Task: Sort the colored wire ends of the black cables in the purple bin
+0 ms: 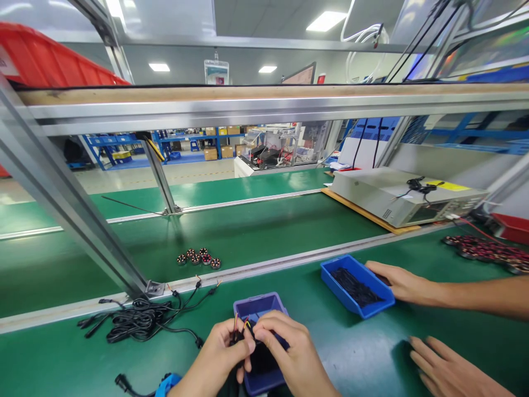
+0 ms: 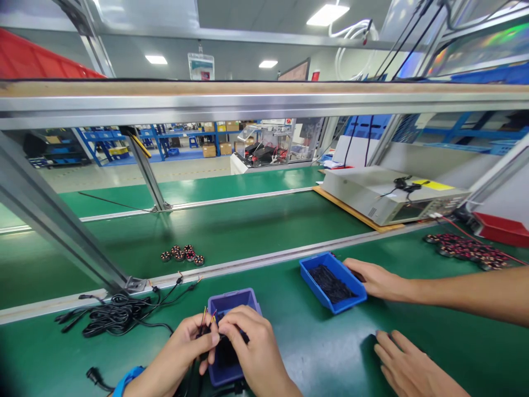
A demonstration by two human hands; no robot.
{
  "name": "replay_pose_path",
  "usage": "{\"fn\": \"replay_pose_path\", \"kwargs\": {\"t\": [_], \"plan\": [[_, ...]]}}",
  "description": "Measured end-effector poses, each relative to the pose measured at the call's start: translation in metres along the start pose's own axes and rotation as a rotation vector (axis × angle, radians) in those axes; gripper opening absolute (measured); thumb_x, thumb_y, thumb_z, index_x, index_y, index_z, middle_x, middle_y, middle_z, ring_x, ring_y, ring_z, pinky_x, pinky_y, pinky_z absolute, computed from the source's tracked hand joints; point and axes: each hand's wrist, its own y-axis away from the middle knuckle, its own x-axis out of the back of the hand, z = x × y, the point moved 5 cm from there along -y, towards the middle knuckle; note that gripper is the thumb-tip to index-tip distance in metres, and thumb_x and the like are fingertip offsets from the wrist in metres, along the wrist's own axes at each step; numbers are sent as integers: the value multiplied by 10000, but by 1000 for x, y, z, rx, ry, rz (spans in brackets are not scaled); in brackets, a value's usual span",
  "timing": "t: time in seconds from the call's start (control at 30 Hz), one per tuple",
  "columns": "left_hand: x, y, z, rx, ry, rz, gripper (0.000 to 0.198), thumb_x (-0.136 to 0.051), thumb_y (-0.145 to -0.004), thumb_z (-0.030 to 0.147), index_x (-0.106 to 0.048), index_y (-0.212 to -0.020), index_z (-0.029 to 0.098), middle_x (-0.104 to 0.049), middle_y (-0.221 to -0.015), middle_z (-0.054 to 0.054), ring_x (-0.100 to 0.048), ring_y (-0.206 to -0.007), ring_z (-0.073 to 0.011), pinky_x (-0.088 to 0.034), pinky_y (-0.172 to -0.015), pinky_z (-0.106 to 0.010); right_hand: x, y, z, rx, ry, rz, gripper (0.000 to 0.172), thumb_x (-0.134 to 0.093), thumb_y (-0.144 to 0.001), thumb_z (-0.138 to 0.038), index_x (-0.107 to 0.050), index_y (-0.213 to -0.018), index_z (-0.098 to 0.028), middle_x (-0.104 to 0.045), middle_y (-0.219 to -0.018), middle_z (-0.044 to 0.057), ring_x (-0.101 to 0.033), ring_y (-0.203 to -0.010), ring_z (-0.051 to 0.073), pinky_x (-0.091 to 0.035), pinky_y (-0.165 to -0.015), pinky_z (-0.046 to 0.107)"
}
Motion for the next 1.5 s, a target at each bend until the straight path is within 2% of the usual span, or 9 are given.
{"fn": "replay_pose_path", "kwargs": {"t": [0.3, 0.53, 0.67, 0.8, 0.97, 1.07, 1.27, 1.43, 1.5], "plan": [[3, -1, 0, -29, -64, -1, 345, -780, -754, 444, -568, -722, 174, -580, -515, 42, -452, -412, -75, -378, -416, -177, 5, -3, -7, 3, 22, -222, 276, -515, -994, -264, -767, -888, -229, -713, -895, 44, -656, -851, 180, -474, -786, 269], [0, 5, 5, -58, 61, -36, 324, -839, -687, 354, -612, -814, 163, -605, -686, 24, -605, -626, -128, -486, -590, -226, 8, -1, 1, -100, -37, -201, 220, -564, -892, -156, -775, -878, -213, -702, -851, 47, -652, -801, 187, -481, -743, 286], [1, 4, 1, -82, 70, -23, 385, -867, -674, 375, -559, -800, 183, -610, -695, 33, -600, -615, -117, -486, -602, -228, 5, -3, -4, -108, -98, -227, 201, -581, -851, -136, -763, -794, -198, -692, -788, 30, -650, -755, 169, -481, -704, 261], [1, 2, 0, -102, 49, -23, 396, -851, -700, 410, -530, -769, 189, -613, -656, 35, -578, -578, -109, -467, -585, -225, 7, -4, -6, -136, -104, -246, 241, -627, -768, -101, -748, -944, -212, -720, -877, 23, -651, -759, 165, -503, -679, 244], [-1, 3, -1, -105, 20, -57, 394, -861, -691, 388, -528, -763, 190, -620, -656, 23, -598, -601, -135, -463, -607, -248, 6, -1, -4, -115, 0, -230, 166, -594, -799, -109, -717, -739, -203, -710, -737, 11, -647, -689, 166, -492, -652, 246], [-2, 5, 2, -125, -7, -86, 388, -855, -697, 403, -537, -759, 189, -610, -664, 26, -579, -621, -133, -454, -639, -254, 12, 0, -9, -102, 23, -245, 177, -595, -789, -94, -723, -753, -211, -717, -728, 2, -654, -665, 158, -496, -635, 233], [-1, 7, 12, -22, 23, -78, 415, -719, -804, 556, -648, -842, 149, -663, -781, -43, -630, -762, -172, -484, -721, -278, 32, 7, -22, -17, 17, -561, 68, -757, -795, -221, -778, -739, -252, -765, -789, 2, -712, -783, 190, -523, -747, 261], [0, 3, 8, 36, 184, -4, 465, -726, -775, 593, -671, -786, 131, -592, -675, -4, -605, -571, -125, -476, -558, -234, 23, -10, -11, -79, 209, -166, 152, -741, -794, -164, -755, -927, -239, -752, -842, 21, -677, -809, 210, -501, -726, 284], [-1, 2, 6, 28, 156, -9, 469, -742, -753, 599, -646, -737, 141, -576, -637, 11, -586, -507, -110, -437, -484, -208, 12, -14, -13, -32, 171, -104, 138, -678, -852, -200, -727, -978, -228, -736, -844, 28, -660, -811, 204, -494, -713, 280]]}}
